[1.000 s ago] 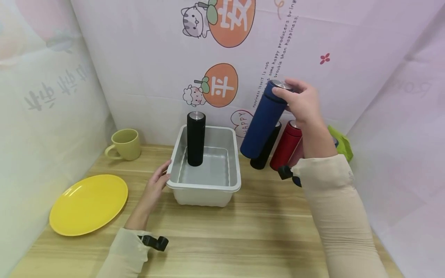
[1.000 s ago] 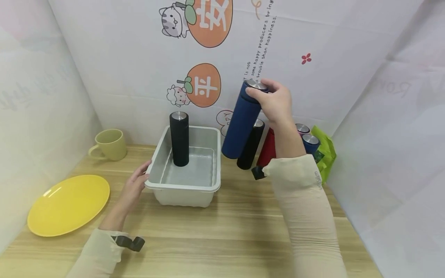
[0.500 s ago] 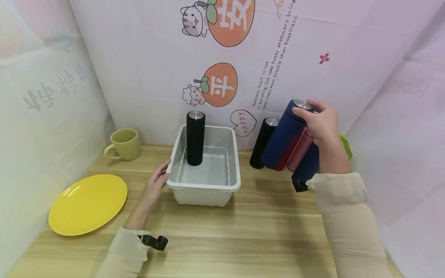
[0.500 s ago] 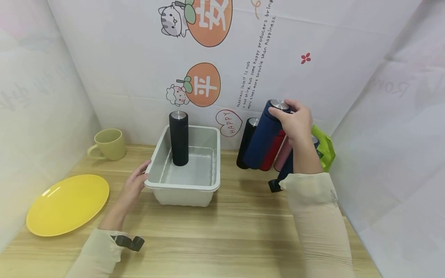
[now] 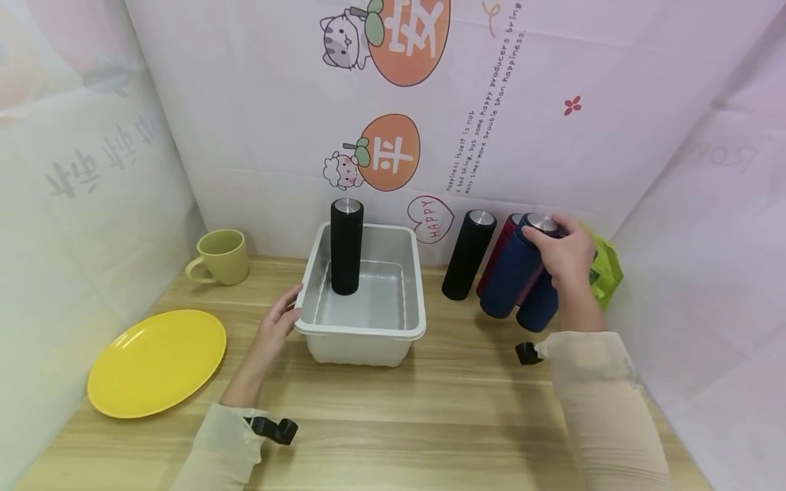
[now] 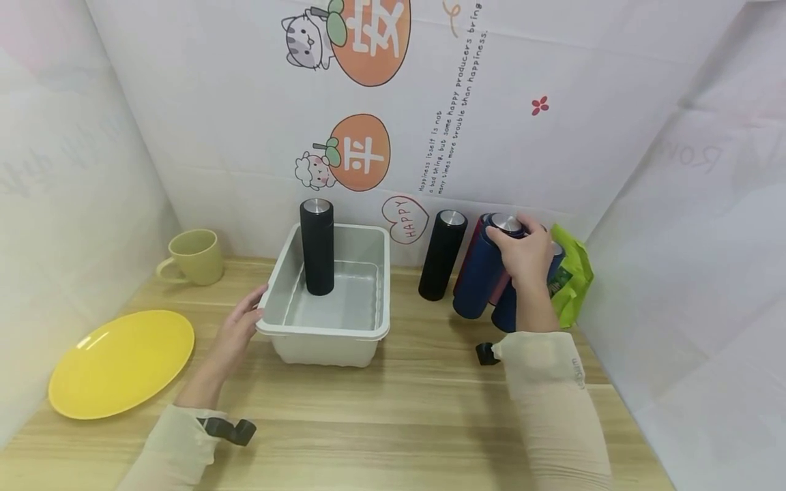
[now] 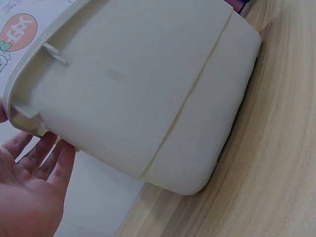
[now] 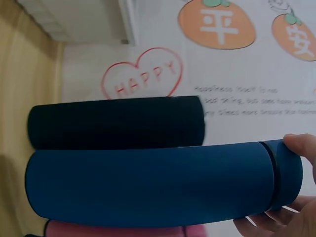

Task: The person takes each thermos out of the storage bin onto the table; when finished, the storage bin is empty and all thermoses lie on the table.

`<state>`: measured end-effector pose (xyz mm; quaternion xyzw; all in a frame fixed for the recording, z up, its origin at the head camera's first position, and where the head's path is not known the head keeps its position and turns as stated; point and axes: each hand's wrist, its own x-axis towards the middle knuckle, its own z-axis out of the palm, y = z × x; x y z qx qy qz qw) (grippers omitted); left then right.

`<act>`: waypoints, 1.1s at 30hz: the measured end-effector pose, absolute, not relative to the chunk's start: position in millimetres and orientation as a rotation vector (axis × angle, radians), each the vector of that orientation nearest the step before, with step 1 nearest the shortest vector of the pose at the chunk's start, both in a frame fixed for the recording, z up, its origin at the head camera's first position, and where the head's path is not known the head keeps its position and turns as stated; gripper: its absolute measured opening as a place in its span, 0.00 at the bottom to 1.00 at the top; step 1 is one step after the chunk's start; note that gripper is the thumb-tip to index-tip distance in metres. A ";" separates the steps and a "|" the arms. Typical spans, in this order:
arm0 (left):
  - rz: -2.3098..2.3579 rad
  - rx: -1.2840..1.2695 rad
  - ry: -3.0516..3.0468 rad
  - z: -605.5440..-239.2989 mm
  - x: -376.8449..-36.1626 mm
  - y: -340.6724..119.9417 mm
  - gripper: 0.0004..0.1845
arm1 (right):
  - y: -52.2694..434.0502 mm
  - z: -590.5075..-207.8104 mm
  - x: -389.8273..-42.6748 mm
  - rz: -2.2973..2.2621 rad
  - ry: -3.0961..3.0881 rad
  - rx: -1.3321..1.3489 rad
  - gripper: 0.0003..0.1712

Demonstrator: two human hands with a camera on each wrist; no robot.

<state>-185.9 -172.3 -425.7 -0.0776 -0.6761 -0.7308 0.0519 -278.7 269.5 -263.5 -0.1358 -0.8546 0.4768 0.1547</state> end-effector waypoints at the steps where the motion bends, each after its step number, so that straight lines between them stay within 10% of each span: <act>1: -2.223 -0.236 -2.059 -425.6 -185.7 -172.4 0.27 | 270.5 -267.0 -279.7 1.363 -2.446 -0.404 0.48; 33: -2.200 -0.221 -2.068 -427.7 -185.3 -170.3 0.27 | 283.1 -322.3 -294.9 1.237 -2.403 -0.510 0.45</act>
